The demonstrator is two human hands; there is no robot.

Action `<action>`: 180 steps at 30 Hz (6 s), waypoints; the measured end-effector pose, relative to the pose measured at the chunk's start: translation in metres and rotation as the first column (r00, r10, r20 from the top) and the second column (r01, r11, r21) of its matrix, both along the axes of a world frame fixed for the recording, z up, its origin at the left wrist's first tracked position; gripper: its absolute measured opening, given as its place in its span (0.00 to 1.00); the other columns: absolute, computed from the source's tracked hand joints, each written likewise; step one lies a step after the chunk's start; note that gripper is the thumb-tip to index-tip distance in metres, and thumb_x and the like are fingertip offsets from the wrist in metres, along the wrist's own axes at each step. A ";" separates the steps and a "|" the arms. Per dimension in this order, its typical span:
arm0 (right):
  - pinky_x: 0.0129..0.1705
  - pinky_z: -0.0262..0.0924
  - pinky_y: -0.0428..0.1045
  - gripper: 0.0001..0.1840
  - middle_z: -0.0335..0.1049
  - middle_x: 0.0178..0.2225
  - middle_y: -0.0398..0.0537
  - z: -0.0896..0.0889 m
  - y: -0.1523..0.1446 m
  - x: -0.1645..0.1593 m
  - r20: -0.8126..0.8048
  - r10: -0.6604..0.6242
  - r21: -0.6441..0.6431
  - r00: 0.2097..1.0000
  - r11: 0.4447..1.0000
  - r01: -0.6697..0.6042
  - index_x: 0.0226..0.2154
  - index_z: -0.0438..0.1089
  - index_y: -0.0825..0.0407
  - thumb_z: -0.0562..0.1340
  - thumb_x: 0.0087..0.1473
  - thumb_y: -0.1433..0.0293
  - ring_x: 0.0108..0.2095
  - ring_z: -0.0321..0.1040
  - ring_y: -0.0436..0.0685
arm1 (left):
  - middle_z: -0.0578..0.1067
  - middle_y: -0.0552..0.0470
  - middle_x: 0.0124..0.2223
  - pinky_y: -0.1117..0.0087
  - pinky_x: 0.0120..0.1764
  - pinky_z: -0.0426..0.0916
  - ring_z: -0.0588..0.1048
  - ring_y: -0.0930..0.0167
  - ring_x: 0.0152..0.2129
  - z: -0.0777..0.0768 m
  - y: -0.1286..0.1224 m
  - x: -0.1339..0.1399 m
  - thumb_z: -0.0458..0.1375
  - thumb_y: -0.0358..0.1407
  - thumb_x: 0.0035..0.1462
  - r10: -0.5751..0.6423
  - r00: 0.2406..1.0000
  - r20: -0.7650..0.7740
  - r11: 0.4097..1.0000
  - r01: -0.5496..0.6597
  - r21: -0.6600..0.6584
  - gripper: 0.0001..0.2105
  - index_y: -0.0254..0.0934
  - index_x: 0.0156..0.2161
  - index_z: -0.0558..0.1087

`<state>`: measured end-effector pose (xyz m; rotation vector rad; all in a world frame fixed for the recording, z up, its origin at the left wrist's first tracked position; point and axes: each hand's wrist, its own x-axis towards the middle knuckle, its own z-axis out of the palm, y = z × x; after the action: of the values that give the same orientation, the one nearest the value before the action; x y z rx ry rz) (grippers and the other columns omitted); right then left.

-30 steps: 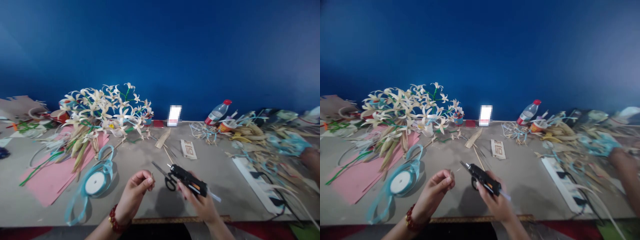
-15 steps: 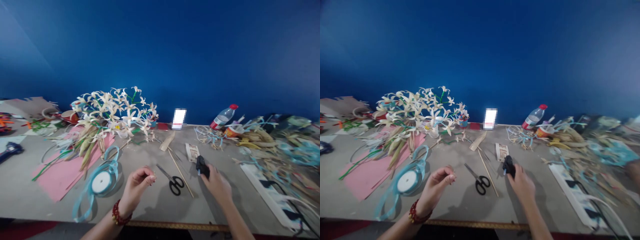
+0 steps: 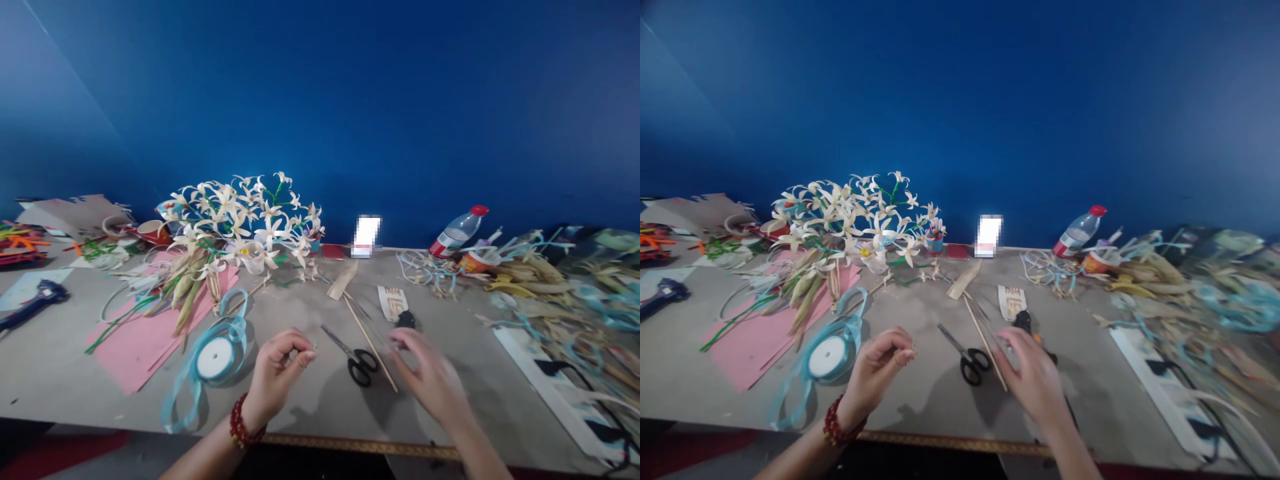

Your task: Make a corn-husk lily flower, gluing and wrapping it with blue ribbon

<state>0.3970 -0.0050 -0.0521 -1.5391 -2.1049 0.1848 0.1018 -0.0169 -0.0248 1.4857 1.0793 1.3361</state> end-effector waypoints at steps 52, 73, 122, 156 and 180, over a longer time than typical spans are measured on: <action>0.31 0.59 0.45 0.10 0.66 0.31 0.41 -0.033 0.032 -0.113 -0.961 -0.137 -0.263 0.239 0.713 -0.650 0.33 0.68 0.50 0.67 0.55 0.62 0.30 0.65 0.50 | 0.73 0.54 0.25 0.76 0.29 0.60 0.68 0.76 0.23 -0.061 0.032 0.018 0.70 0.37 0.48 -0.074 0.831 0.551 0.818 0.366 -0.443 0.10 0.33 0.27 0.75; 0.20 0.48 0.41 0.11 0.56 0.24 0.36 0.001 0.051 -0.080 -0.965 -0.131 -0.038 -0.228 0.928 -0.371 0.29 0.64 0.49 0.67 0.54 0.67 0.19 0.49 0.45 | 0.70 0.53 0.27 0.73 0.29 0.60 0.66 0.74 0.24 -0.060 0.038 0.006 0.65 0.38 0.55 -0.027 0.968 0.251 0.974 0.083 -0.212 0.09 0.35 0.28 0.74; 0.22 0.57 0.46 0.09 0.65 0.26 0.41 -0.049 0.045 -0.100 -0.753 0.053 -0.160 0.655 0.952 -0.260 0.40 0.65 0.49 0.58 0.62 0.62 0.21 0.62 0.52 | 0.72 0.54 0.25 0.73 0.29 0.59 0.66 0.73 0.24 0.003 0.067 -0.054 0.63 0.40 0.54 -0.095 0.926 -0.365 0.975 0.014 -0.220 0.10 0.35 0.29 0.76; 0.15 0.50 0.41 0.09 0.59 0.19 0.33 -0.013 0.064 -0.061 -0.984 0.020 0.037 0.179 0.995 0.091 0.36 0.68 0.50 0.65 0.57 0.62 0.15 0.53 0.45 | 0.76 0.51 0.30 0.70 0.37 0.63 0.72 0.68 0.31 -0.056 0.134 -0.045 0.58 0.32 0.57 -0.041 0.614 -0.788 0.993 0.112 0.035 0.06 0.38 0.30 0.77; 0.17 0.52 0.42 0.15 0.61 0.18 0.36 -0.017 0.046 -0.085 -0.940 -0.078 -0.198 0.331 0.917 -0.346 0.33 0.69 0.51 0.65 0.54 0.57 0.16 0.57 0.46 | 0.66 0.56 0.25 0.71 0.32 0.63 0.62 0.77 0.21 -0.006 0.050 -0.006 0.65 0.45 0.52 -0.307 0.907 0.289 0.798 0.411 -0.442 0.17 0.35 0.26 0.67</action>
<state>0.3117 0.0406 -0.0691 -0.9392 -1.1976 1.2962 0.0958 0.0326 -0.0309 1.0707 0.8625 0.8329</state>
